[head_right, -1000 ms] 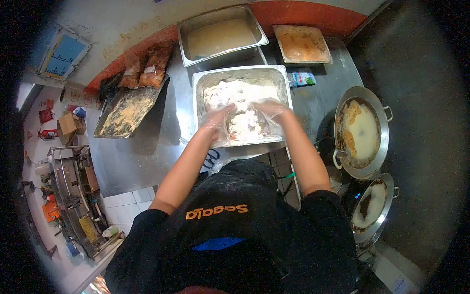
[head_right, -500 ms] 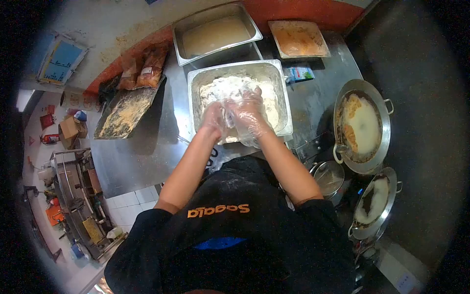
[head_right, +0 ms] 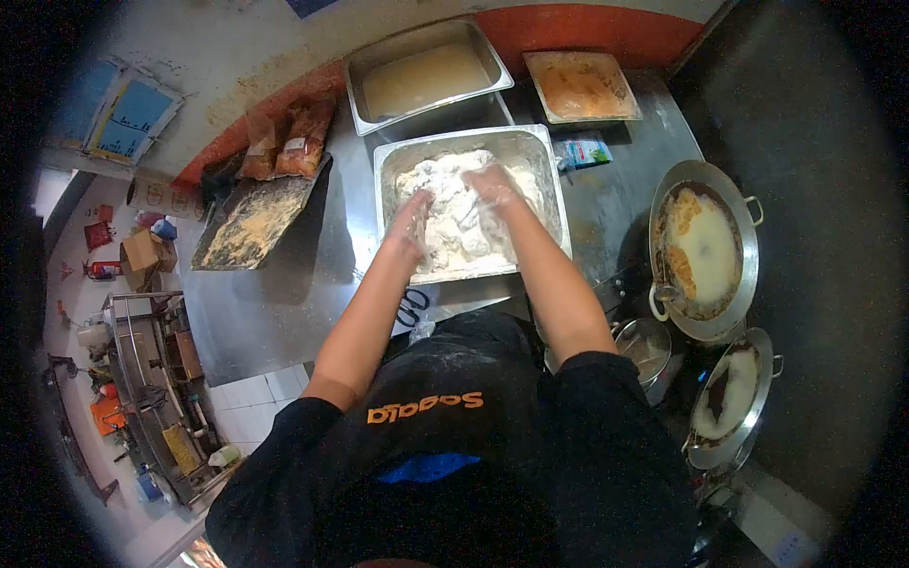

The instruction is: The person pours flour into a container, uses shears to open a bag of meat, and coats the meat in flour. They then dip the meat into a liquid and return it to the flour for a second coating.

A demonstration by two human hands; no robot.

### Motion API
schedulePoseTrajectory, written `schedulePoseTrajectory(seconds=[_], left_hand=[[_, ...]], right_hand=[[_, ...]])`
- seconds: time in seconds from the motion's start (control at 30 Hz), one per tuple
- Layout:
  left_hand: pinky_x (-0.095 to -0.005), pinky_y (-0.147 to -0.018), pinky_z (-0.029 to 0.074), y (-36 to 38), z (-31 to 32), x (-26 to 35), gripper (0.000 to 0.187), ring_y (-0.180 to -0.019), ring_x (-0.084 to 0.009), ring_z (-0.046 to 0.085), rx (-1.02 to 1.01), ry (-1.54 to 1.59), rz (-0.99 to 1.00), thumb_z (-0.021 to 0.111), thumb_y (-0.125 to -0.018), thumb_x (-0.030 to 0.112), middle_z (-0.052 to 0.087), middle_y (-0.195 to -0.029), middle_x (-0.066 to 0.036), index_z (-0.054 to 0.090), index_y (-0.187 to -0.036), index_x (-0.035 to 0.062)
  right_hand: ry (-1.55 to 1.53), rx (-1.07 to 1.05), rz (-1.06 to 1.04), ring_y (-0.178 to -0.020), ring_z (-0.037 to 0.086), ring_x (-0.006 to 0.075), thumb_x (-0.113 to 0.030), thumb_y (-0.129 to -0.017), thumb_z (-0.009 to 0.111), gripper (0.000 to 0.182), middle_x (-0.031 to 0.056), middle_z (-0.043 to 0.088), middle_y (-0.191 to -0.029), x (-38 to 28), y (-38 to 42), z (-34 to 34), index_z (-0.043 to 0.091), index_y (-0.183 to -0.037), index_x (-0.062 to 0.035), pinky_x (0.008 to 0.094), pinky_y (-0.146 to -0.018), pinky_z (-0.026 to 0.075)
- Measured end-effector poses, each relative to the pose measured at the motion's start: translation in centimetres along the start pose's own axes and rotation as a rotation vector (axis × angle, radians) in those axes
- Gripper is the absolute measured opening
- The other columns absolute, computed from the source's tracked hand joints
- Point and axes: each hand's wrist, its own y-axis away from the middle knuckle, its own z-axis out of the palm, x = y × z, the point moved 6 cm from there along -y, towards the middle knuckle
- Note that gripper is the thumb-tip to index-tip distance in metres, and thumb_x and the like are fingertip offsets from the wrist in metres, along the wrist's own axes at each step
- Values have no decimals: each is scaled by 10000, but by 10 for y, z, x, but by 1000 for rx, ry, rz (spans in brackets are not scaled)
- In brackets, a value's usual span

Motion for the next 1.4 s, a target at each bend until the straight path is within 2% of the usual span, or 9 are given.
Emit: schedulePoseTrajectory(seconds=[0.07,0.3,0.43,0.57,0.67,0.9,1.1,1.33,1.4], left_hand=[[-425,-889,533,12,9,3,455,-1072,-259,602,-8,0,-18,553,-890,217,597,-1176,-134,481,-1303,38],[-342,-606,504,38,19,20,569,-839,-177,597,3,-435,49,450,-815,83,593,-1037,-102,425,-1382,41],[-327,-579,490,12,-27,15,312,-731,-176,586,67,-952,389,504,-859,156,612,-814,-97,599,-1126,25],[-393,-817,493,-21,-34,-7,516,-917,-259,612,111,-970,393,565,-890,413,605,-1144,-180,563,-1183,-12],[-368,-971,409,-19,-12,-11,793,-1125,-260,541,623,-455,475,517,-919,493,557,-1248,-202,271,-1414,-76],[-380,-992,398,-19,28,24,717,-1192,-329,519,688,-511,550,536,-924,430,502,-1314,-271,355,-1384,-90],[-402,-1051,353,-18,37,31,755,-1267,-378,455,807,-760,733,527,-915,453,411,-1394,-308,322,-1414,-75],[-413,-1033,368,-4,31,44,701,-1225,-399,491,481,-1098,727,526,-897,455,475,-1331,-316,441,-1347,-76],[-409,-1009,391,5,25,45,716,-1198,-405,513,385,-1104,553,565,-868,439,504,-1294,-315,439,-1346,-79]], right_hand=[[202,372,-208,-865,654,317,-255,-738,677,527,210,666,-974,-10,12,0,577,-1146,62,388,-772,506],[290,365,-286,-940,653,305,-141,-742,625,458,192,667,-977,-86,117,-6,567,-1163,31,379,-844,503],[277,287,-260,-991,624,308,-122,-729,635,512,196,640,-1076,-37,125,-31,529,-1207,28,373,-909,486],[433,261,-33,-1105,565,327,-140,-708,661,587,208,588,-1178,-16,137,-29,507,-1247,36,378,-994,431],[381,142,-373,-1280,415,356,-201,-652,729,747,251,489,-1294,-59,166,0,467,-1303,55,373,-1101,301],[-263,-62,-299,-1121,520,178,-15,-763,675,656,125,519,-1274,-44,165,6,398,-1353,55,307,-951,444],[-204,143,-366,-991,569,156,-39,-792,648,432,119,624,-1077,-28,145,0,526,-1189,78,295,-861,470],[-440,-32,-248,-1002,559,161,10,-789,619,438,98,601,-1104,-47,165,18,522,-1214,53,293,-879,465],[48,95,-456,-1009,565,175,-16,-797,621,419,97,608,-1113,-33,160,17,544,-1207,19,303,-886,465]])
